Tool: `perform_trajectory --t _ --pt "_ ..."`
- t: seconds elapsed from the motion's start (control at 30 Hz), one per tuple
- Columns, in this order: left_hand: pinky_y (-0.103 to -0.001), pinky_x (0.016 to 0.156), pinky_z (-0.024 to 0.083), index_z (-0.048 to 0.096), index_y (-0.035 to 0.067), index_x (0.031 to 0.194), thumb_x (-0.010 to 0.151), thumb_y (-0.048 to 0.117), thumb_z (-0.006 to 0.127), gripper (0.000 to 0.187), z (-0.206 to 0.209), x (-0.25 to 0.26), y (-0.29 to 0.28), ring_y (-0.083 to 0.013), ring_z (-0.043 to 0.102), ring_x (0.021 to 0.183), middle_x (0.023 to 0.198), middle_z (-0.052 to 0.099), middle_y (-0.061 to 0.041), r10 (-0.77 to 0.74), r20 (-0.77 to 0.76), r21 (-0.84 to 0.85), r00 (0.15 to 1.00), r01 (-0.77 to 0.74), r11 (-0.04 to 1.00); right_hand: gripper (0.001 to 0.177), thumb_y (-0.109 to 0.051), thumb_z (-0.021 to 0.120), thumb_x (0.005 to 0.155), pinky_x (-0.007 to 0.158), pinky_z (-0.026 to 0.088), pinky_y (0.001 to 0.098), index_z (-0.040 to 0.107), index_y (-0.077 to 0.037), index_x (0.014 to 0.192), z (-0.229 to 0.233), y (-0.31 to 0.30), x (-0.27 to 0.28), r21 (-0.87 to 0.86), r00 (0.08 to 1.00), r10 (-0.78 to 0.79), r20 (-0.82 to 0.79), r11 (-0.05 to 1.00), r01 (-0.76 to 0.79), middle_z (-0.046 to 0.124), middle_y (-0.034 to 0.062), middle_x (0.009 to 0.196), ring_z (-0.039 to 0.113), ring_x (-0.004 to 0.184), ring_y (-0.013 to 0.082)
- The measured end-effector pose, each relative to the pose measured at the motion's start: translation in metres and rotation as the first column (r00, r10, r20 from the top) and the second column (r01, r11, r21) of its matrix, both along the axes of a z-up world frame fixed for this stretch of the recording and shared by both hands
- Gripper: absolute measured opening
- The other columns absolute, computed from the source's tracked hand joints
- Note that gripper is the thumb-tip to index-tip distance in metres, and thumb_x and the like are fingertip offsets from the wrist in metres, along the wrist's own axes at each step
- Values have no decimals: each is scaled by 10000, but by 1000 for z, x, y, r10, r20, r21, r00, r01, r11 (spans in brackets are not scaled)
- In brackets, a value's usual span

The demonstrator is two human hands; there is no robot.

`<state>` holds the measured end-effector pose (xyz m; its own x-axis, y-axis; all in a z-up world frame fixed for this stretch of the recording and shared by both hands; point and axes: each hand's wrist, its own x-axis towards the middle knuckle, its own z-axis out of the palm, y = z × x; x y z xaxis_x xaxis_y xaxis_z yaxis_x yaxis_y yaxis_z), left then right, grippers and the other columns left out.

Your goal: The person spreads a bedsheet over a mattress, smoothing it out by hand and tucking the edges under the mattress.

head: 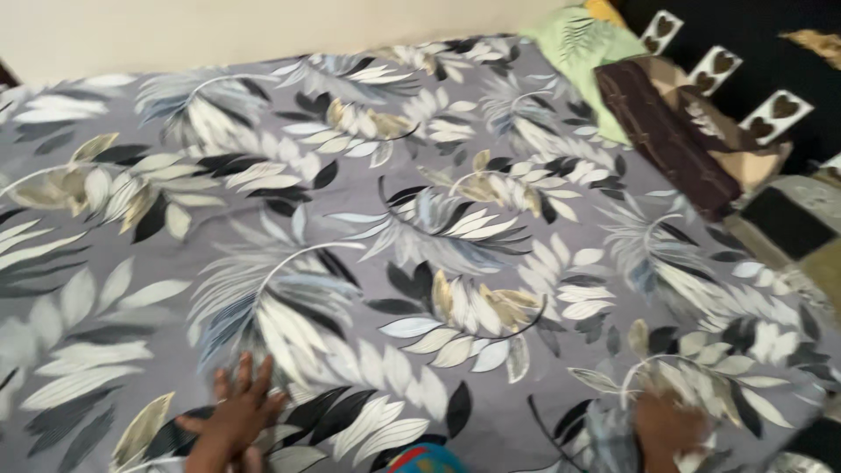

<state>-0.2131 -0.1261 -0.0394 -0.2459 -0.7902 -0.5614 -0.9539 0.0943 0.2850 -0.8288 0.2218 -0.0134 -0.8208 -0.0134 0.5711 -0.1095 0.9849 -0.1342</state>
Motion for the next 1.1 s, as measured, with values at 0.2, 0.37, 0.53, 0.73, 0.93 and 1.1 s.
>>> perform_trajectory --t 0.2,0.37,0.53,0.73,0.93,1.1 --pt "-887 1001 -59 -25 524 1599 937 678 526 875 40 -16 22 -304 -142 1589 1713 -179 132 -1 81 -26 997 3 1000 592 -488 530 979 1166 175 647 468 -250 1519 -65 -240 75 63 790 583 190 796 -602 356 206 1587 282 1473 423" --pt "-894 998 -61 -15 504 1605 963 653 504 839 58 -18 23 -325 -137 1582 1716 -183 120 -11 91 6 996 10 1000 603 -473 475 982 1183 81 639 389 -298 1552 -72 -410 222 5 278 878 391 299 -954 300 144 1647 209 1525 372" --pt "-895 1002 -54 -13 474 1606 972 630 488 824 64 -20 27 -310 -122 1580 1719 -182 111 -8 86 -11 996 9 1000 665 -619 384 1035 1179 -47 693 297 -294 1609 -24 -413 343 -139 49 861 507 137 -981 164 184 1690 93 1550 369" --pt "-903 991 -30 6 471 1608 975 630 469 801 58 -23 31 -303 -99 1586 1722 -144 107 -3 111 -94 994 14 995 724 -631 256 1031 1170 -42 702 195 -243 1639 -25 -349 270 -143 497 751 435 602 -785 143 225 1695 44 1571 370" --pt "-900 986 -47 21 476 1607 968 640 483 805 51 -24 28 -324 -101 1583 1721 -138 107 7 125 -76 992 3 997 771 -635 296 1018 1151 -71 694 222 -175 1632 -1 -371 299 -107 492 678 546 639 -762 82 302 1659 -6 1559 437" --pt "-903 975 -51 58 461 1607 959 629 496 800 44 -23 30 -329 -86 1581 1722 -116 105 8 118 -126 993 7 992 669 -609 428 941 1180 -47 761 333 -424 1576 24 -406 416 -232 -186 754 630 -46 -972 245 4 1701 77 1623 302"
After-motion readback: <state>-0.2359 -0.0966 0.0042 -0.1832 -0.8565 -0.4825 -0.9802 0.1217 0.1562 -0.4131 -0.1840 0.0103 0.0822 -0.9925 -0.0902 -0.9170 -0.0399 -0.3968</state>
